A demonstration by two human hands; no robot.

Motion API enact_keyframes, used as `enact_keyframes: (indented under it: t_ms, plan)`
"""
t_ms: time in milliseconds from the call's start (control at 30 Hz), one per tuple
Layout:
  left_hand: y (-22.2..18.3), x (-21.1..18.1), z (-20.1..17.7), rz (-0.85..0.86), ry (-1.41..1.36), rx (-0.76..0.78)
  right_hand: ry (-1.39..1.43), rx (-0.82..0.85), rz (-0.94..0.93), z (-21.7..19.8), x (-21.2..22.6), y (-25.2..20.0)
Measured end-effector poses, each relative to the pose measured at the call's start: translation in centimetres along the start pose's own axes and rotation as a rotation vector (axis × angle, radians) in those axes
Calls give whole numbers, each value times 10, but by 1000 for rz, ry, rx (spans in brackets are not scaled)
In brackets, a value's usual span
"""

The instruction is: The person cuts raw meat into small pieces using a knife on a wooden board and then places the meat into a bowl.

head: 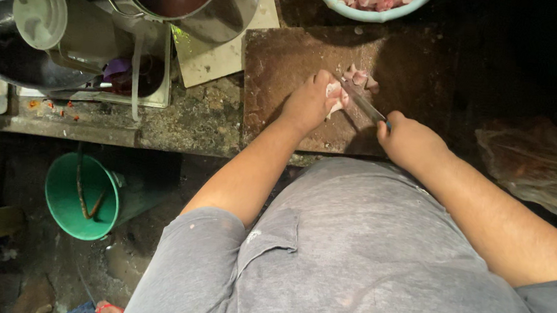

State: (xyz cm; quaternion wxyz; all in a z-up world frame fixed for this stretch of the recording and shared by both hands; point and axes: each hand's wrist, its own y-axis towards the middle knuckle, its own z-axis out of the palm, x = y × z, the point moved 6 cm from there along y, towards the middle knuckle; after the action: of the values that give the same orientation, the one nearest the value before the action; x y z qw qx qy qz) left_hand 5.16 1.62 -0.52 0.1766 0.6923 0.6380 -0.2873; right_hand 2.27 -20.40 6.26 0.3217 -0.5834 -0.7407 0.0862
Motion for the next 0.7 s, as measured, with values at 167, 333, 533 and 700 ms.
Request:
enact_keyframes:
  t_ms: [167,333,533,700]
  plan:
    - [0,3,5,23,-17,-43,29,58,6,6,0,4]
    - [-1,4,7,57,18,-74,-1,73,19,13,5,17]
    - [0,2,9,17,47,-44,60,51,52,20,30,64]
    - [-2,2,9,56,30,-103,46,87,12,32,7,49]
